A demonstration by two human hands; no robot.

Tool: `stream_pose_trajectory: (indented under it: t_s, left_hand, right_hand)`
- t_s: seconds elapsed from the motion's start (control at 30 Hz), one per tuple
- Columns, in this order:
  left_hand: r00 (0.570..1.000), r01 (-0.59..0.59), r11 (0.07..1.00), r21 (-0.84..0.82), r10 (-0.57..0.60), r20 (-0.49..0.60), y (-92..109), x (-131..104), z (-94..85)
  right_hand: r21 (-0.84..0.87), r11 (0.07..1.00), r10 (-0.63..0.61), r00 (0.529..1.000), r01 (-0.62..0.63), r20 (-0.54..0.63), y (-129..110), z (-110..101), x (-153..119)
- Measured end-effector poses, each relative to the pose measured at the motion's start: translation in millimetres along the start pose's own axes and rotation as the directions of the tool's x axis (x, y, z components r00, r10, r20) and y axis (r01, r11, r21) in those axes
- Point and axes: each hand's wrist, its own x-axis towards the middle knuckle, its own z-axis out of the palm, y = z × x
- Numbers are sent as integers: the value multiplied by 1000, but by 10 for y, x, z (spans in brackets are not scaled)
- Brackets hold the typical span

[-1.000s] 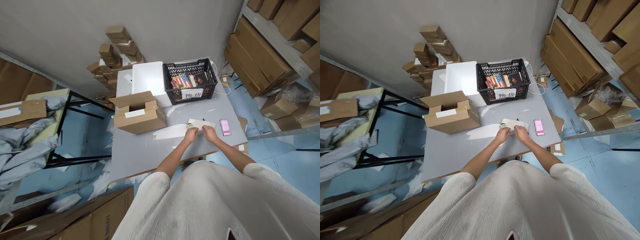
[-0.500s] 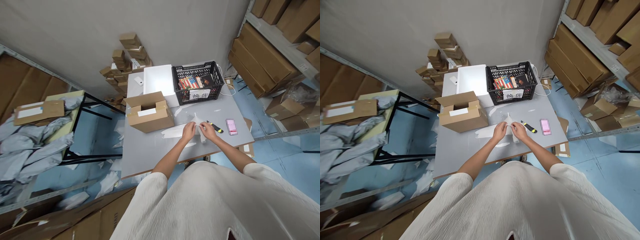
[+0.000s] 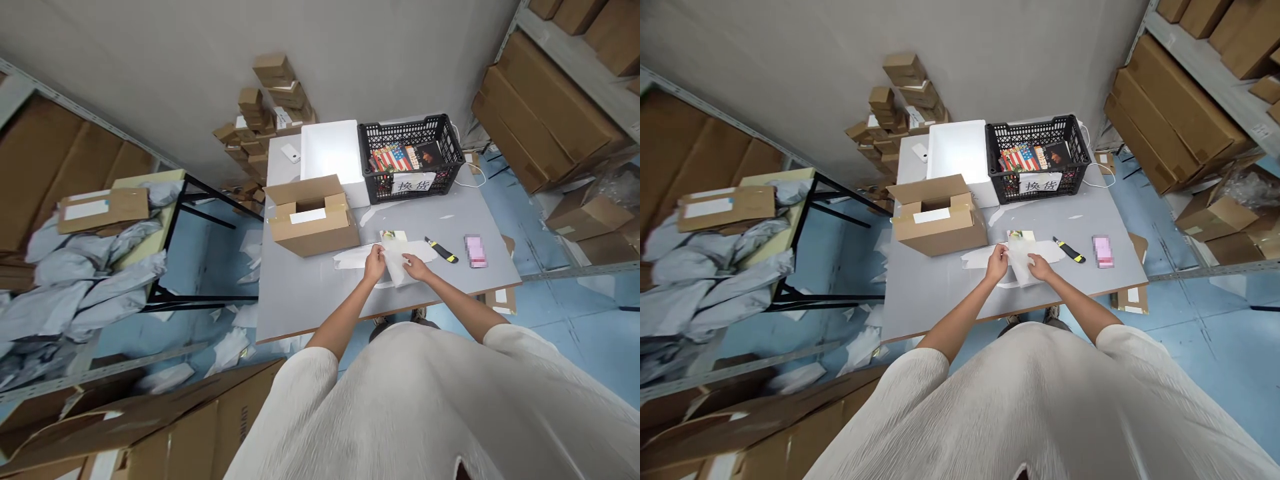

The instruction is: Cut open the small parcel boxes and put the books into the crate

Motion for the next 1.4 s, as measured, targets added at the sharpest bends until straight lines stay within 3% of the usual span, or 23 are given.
stream_pose_trajectory:
  t_s: [0.1,0.2,0.3,0.4,0.53,0.7,0.9,1.2,1.4]
  left_hand:
    - [996,45,999,26,-47,81,-207,-64,-9]
    - [985,-18,976,219,-21,174,-376,-164,7]
    - [964,-114,906,407,2,266,-480,-245,67]
    - [935,-93,849,520,-105,338,-561,-290,135]
    - [900,54,792,608,-302,314,-697,-349,172]
    - [919,71,777,625,-294,261,-808,-408,165]
    - [915,57,742,668,-307,263,-792,-367,122]
    - [927,71,715,695,-305,219,-790,-352,175]
    - [918,62,697,714,-320,233,-802,-305,193]
  right_hand:
    - [12,996,-93,991,92,100,-109,219,-9]
    - [10,990,-137,981,137,137,-194,380,-11]
    - [-99,993,-50,996,57,68,-203,429,2]
    - [-271,960,74,997,-63,32,-166,406,7]
    - [-461,882,160,983,-99,95,-181,410,-17]
    - [-588,793,223,974,-159,37,-369,605,-4]
    - [-656,713,312,950,-249,-21,-514,806,70]
    - [-646,705,360,932,-293,-29,-609,837,148]
    - [-597,746,355,935,-294,-17,-710,811,208]
